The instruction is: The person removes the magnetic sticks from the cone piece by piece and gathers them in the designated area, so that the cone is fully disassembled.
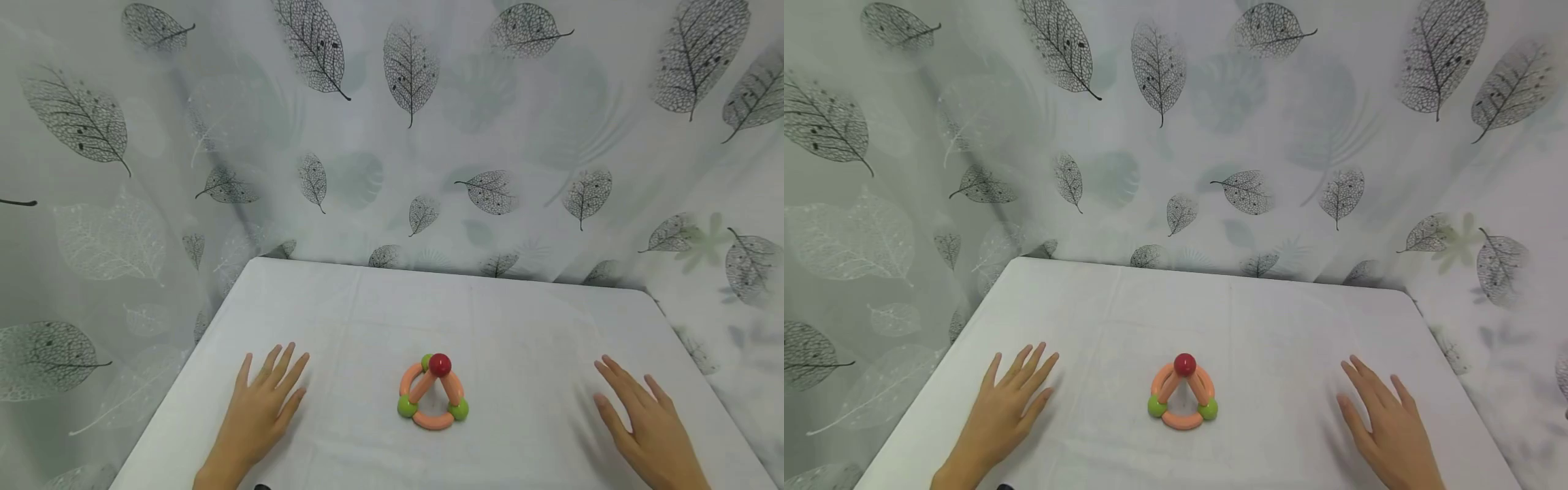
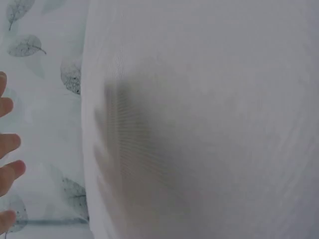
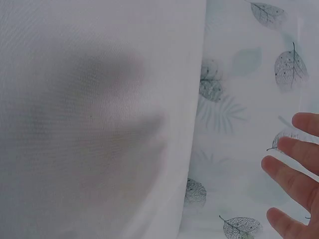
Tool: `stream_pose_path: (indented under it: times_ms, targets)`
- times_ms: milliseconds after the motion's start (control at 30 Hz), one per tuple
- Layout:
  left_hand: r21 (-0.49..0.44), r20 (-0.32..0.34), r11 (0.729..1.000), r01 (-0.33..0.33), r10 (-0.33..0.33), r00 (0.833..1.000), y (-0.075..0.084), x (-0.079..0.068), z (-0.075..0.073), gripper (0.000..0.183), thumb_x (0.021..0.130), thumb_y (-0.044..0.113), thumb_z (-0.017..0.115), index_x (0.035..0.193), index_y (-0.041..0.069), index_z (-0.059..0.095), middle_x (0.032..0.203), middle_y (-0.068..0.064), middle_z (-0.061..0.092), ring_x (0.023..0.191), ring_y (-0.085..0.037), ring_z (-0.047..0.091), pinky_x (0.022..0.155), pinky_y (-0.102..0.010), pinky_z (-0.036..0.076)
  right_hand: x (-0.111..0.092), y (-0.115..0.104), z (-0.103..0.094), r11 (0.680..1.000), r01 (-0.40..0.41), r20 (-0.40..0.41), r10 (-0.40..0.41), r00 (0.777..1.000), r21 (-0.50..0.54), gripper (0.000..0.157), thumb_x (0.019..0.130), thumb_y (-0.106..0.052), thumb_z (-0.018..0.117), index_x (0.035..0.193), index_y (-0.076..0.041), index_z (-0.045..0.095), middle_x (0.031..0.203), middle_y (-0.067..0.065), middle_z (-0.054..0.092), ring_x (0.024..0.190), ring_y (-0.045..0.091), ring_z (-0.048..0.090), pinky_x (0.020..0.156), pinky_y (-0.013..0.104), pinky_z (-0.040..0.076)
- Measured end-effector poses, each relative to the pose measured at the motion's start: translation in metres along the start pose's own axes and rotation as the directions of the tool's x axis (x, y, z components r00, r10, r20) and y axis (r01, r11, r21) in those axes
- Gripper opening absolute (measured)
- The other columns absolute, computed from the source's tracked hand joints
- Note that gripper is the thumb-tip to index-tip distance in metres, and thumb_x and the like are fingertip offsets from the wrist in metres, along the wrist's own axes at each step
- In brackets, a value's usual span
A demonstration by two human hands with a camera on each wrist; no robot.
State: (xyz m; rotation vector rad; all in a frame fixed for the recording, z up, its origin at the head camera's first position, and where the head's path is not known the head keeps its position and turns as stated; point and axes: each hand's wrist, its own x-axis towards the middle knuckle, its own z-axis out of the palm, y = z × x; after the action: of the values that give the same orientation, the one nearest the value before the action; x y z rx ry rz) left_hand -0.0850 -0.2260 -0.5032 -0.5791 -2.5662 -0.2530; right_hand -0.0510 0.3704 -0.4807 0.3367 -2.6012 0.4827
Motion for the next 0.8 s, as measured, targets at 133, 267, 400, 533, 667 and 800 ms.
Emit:
stream_pose_path:
  times_ms: [133, 267, 400, 533, 667, 800]
  targets:
    - [-0.019, -0.012, 1.000, 0.006, -0.007, 1.000, 0.005, 0.000, 0.002, 0.050, 0.107, 0.040, 0.054, 0.150, 0.017, 0.057, 0.151, -0.013, 0.060, 0.139, -0.040, 0.057, 0.123, -0.066, 0.022, 0.001, -0.004, 0.003, 0.999, 0.010, -0.067, -0.007, 0.998, 0.033, 0.056, 0.100, -0.015, 0.067, 0.154, -0.016, 0.053, 0.159, 0.006, 0.053, 0.145, -0.024, 0.021, 0.133, 0.031, 0.006]
    - [-0.060, -0.014, 0.998, 0.028, -0.028, 0.999, 0.010, 0.001, 0.004, 0.051, 0.101, 0.034, 0.064, 0.150, 0.019, 0.058, 0.147, -0.009, 0.064, 0.137, -0.037, 0.059, 0.119, -0.066, 0.025, 0.002, -0.009, 0.008, 0.996, 0.017, -0.127, -0.006, 0.992, 0.082, 0.051, 0.098, -0.012, 0.069, 0.148, -0.013, 0.059, 0.151, 0.006, 0.061, 0.141, -0.024, 0.030, 0.129, 0.020, 0.010]
    - [-0.118, -0.013, 0.991, 0.061, -0.063, 0.998, 0.016, 0.001, 0.007, 0.053, 0.097, 0.027, 0.071, 0.148, 0.020, 0.060, 0.143, -0.005, 0.067, 0.134, -0.035, 0.061, 0.120, -0.064, 0.026, 0.004, -0.018, 0.016, 0.991, 0.008, -0.158, 0.014, 0.987, 0.137, 0.050, 0.095, -0.006, 0.071, 0.144, -0.010, 0.062, 0.149, -0.003, 0.062, 0.139, -0.024, 0.035, 0.125, 0.014, 0.012]
    - [-0.193, -0.011, 0.976, 0.104, -0.108, 0.994, 0.023, 0.003, 0.010, 0.048, 0.095, 0.022, 0.074, 0.142, 0.019, 0.065, 0.139, -0.002, 0.070, 0.130, -0.033, 0.063, 0.115, -0.065, 0.032, 0.006, -0.027, 0.021, 0.970, -0.029, -0.140, 0.065, 0.988, 0.243, 0.048, 0.096, -0.001, 0.068, 0.143, -0.010, 0.063, 0.150, -0.020, 0.056, 0.139, -0.020, 0.039, 0.121, 0.008, 0.016]
    - [-0.283, 0.017, 0.945, 0.161, -0.163, 0.986, 0.030, 0.004, 0.014, 0.043, 0.096, 0.020, 0.074, 0.139, 0.019, 0.067, 0.137, 0.001, 0.071, 0.127, -0.030, 0.064, 0.108, -0.061, 0.043, 0.008, -0.036, 0.023, 0.933, -0.120, -0.074, 0.153, 0.985, 0.340, 0.048, 0.100, -0.002, 0.063, 0.146, -0.017, 0.062, 0.148, -0.013, 0.062, 0.138, -0.017, 0.043, 0.112, 0.001, 0.023]
    - [-0.384, 0.084, 0.893, 0.235, -0.220, 0.972, 0.036, 0.005, 0.017, 0.040, 0.100, 0.017, 0.070, 0.140, 0.019, 0.066, 0.138, 0.005, 0.069, 0.129, -0.023, 0.063, 0.104, -0.052, 0.050, 0.012, -0.045, 0.026, 0.898, -0.186, 0.007, 0.200, 0.980, 0.398, 0.047, 0.104, -0.006, 0.060, 0.148, -0.021, 0.060, 0.144, -0.011, 0.065, 0.136, -0.016, 0.047, 0.108, 0.000, 0.029]
